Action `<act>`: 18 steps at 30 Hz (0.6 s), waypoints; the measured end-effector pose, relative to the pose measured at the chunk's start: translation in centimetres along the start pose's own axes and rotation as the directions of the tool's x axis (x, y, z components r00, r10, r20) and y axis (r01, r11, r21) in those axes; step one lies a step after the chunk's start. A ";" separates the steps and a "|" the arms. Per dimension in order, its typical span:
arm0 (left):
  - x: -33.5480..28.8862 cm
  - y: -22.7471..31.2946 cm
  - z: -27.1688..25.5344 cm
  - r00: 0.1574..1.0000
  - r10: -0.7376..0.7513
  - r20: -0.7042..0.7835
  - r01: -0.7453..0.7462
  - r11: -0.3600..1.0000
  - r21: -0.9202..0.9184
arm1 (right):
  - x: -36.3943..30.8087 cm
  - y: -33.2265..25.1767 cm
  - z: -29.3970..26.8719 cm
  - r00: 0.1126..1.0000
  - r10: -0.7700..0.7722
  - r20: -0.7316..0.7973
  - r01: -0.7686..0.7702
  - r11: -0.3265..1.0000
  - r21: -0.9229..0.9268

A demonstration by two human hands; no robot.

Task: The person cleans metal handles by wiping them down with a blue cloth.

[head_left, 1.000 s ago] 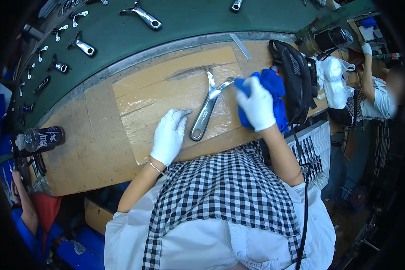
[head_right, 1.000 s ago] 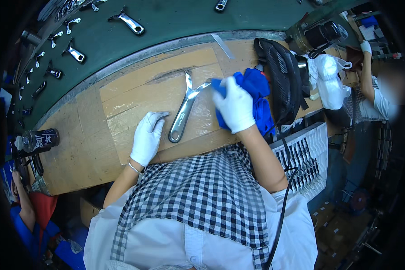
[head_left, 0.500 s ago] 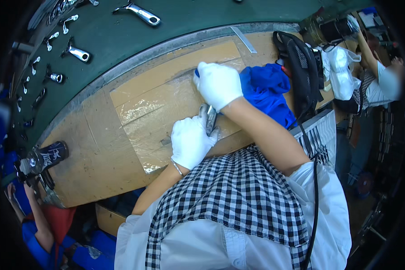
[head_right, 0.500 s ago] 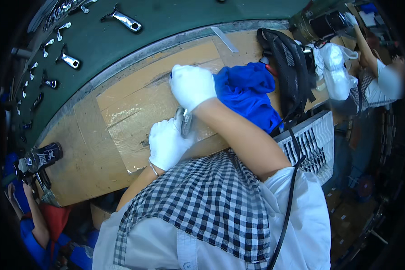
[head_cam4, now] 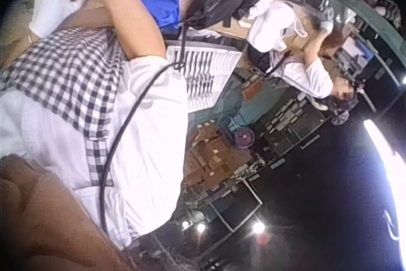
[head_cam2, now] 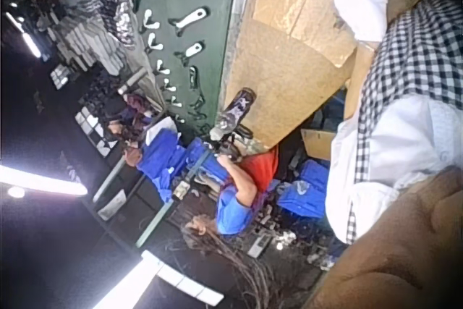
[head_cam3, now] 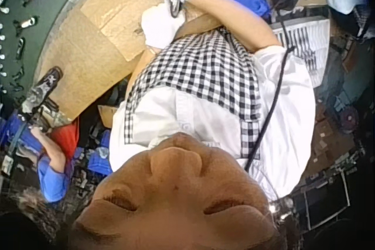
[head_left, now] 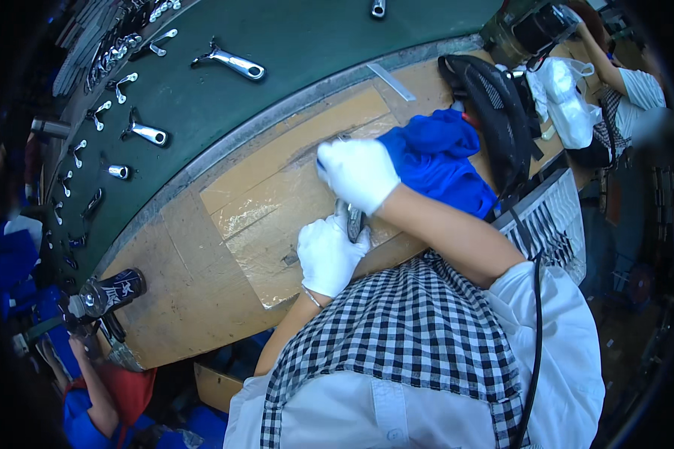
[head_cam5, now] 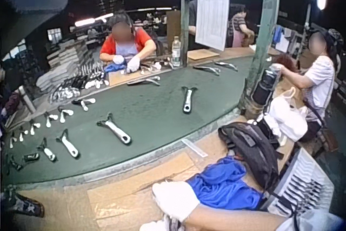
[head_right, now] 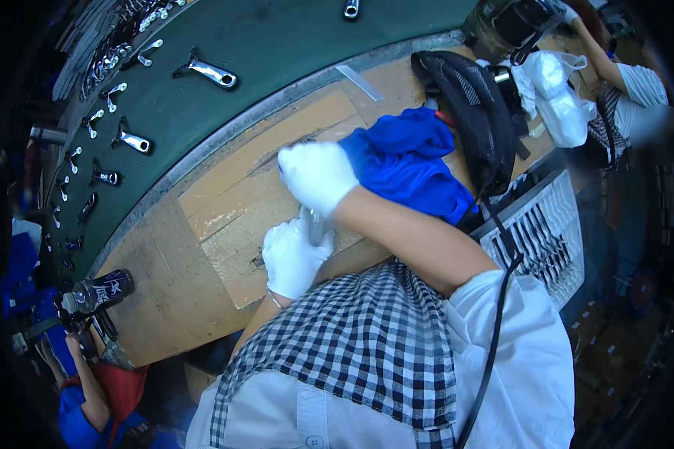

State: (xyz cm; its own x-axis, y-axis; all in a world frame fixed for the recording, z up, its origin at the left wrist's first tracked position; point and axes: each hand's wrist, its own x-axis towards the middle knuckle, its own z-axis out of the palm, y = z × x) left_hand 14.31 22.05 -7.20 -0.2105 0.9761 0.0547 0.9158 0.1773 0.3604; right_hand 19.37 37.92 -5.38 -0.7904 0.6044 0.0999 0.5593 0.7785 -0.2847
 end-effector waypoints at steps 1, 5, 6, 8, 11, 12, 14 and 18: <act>0.4 0.4 -0.3 0.999 -0.020 -0.028 0.021 1.000 0.015 | 0.4 0.1 0.0 0.994 0.037 -0.101 -0.034 0.999 0.030; 0.6 0.6 -0.6 0.998 -0.055 -0.018 0.056 0.997 0.050 | 2.2 3.2 -1.9 0.982 0.136 -0.129 -0.129 0.990 0.062; 0.7 0.7 -0.7 0.998 -0.069 -0.006 0.070 0.996 0.051 | 1.9 4.9 -2.1 0.987 0.042 -0.157 -0.046 0.999 -0.022; 0.7 0.9 -0.8 0.999 -0.049 -0.007 0.049 0.998 0.047 | 1.4 7.5 -2.5 0.970 0.148 -0.193 -0.151 0.989 0.003; 0.3 1.0 -1.3 0.989 -0.123 0.083 0.120 0.992 0.042 | -1.5 8.1 -2.9 0.932 0.222 -0.286 -0.209 0.975 0.074; 0.4 0.8 -1.4 0.990 -0.126 0.066 0.123 0.991 0.049 | -2.5 7.6 -3.2 0.927 0.241 -0.287 -0.219 0.970 0.107; 0.4 0.7 -1.9 0.984 -0.148 0.103 0.147 0.989 0.020 | -5.1 6.5 -3.6 0.924 0.267 -0.273 -0.209 0.952 0.222; 2.1 0.5 -2.3 0.998 -0.049 0.044 0.052 0.997 -0.053 | -7.2 4.2 -1.2 0.944 0.131 -0.302 -0.037 0.953 0.299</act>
State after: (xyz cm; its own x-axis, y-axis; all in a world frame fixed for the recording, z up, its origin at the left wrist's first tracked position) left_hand 13.55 23.92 -4.77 -0.2401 0.9707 -0.0044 0.8843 0.2206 0.4116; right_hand 27.75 37.06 -6.14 -0.5970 0.7241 0.3453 0.4878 0.6694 -0.5604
